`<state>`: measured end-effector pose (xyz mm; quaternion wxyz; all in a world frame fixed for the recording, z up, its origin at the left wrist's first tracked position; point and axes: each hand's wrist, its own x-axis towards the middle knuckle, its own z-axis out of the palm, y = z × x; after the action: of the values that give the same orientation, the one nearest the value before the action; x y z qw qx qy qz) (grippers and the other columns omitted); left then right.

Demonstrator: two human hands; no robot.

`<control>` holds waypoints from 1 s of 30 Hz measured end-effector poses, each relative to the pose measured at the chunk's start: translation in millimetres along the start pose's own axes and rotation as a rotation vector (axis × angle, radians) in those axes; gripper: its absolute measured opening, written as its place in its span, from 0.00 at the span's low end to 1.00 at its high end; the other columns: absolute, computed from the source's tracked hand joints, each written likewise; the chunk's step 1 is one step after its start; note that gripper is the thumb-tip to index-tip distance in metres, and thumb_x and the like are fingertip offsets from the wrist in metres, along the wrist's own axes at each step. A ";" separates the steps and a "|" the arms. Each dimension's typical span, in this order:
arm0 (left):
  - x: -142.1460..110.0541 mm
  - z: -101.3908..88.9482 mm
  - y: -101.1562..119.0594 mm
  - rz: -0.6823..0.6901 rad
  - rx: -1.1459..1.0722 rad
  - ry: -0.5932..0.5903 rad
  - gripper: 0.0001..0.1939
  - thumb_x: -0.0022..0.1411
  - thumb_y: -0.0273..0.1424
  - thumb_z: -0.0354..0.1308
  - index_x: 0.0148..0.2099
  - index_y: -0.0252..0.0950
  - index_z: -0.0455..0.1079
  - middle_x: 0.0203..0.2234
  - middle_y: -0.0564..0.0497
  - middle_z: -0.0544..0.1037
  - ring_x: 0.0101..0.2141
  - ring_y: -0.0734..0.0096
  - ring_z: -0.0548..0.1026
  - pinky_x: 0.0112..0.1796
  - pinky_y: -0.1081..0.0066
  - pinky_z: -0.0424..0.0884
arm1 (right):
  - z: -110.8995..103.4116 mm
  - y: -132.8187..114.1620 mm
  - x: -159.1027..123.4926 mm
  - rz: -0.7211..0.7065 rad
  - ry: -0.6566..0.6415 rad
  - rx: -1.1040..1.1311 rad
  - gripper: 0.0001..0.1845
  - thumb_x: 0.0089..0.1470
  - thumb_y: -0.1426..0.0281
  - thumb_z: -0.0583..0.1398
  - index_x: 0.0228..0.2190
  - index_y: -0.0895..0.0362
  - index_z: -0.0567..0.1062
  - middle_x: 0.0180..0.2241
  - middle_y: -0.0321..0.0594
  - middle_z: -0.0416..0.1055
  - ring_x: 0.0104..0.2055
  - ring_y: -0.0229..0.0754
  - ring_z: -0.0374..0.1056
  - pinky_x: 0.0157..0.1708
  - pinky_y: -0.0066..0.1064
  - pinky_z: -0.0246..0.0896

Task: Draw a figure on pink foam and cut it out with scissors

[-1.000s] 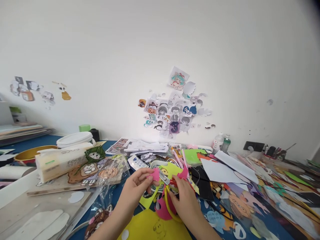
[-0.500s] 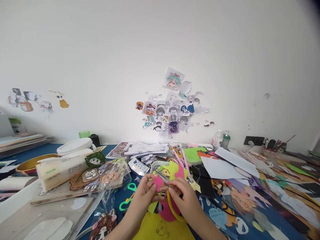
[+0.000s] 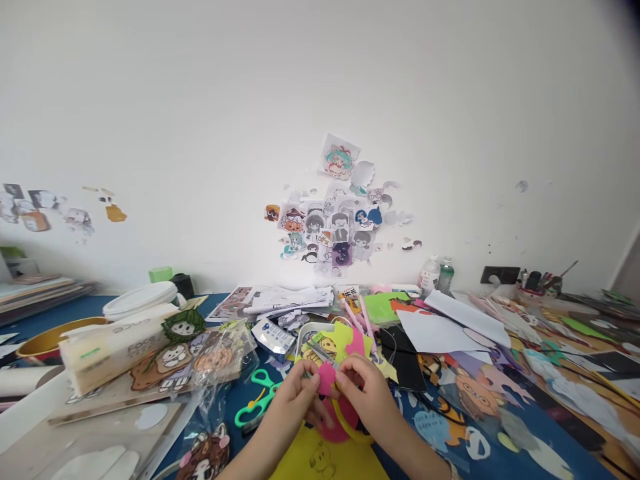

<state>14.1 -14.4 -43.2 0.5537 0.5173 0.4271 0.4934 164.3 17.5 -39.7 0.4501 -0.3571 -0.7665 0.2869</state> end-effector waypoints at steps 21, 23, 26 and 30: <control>-3.1 -9.5 4.6 0.110 0.449 0.068 0.16 0.56 0.43 0.48 0.42 0.39 0.62 0.22 0.54 0.73 0.19 0.71 0.70 0.23 0.72 0.63 | -0.6 9.6 4.4 0.085 -0.002 0.131 0.12 0.53 0.64 0.53 0.21 0.57 0.65 0.20 0.32 0.58 0.22 0.36 0.57 0.22 0.26 0.52; -6.6 -14.7 11.3 0.191 0.607 0.141 0.16 0.59 0.42 0.45 0.45 0.41 0.64 0.25 0.52 0.74 0.24 0.69 0.71 0.27 0.72 0.64 | -0.9 8.6 4.5 0.087 -0.013 0.120 0.12 0.53 0.65 0.54 0.22 0.57 0.66 0.20 0.32 0.58 0.22 0.36 0.57 0.23 0.26 0.52; -10.6 -17.7 19.3 0.278 0.780 0.160 0.15 0.56 0.42 0.50 0.45 0.45 0.67 0.32 0.50 0.75 0.32 0.64 0.71 0.30 0.73 0.63 | 0.1 9.2 4.4 0.088 -0.033 0.117 0.11 0.52 0.66 0.54 0.22 0.57 0.67 0.19 0.32 0.59 0.22 0.36 0.57 0.22 0.26 0.52; -7.0 -13.3 17.4 0.286 0.873 0.145 0.11 0.58 0.40 0.49 0.35 0.42 0.69 0.30 0.48 0.74 0.32 0.64 0.70 0.30 0.72 0.63 | 2.3 12.3 3.1 0.070 -0.061 0.100 0.09 0.51 0.69 0.54 0.22 0.58 0.68 0.21 0.33 0.60 0.24 0.37 0.59 0.24 0.26 0.53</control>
<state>-1.8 -19.8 -27.5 0.1792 0.7200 0.5566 0.3738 164.7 26.9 -48.5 0.4333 -0.3520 -0.7517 0.3513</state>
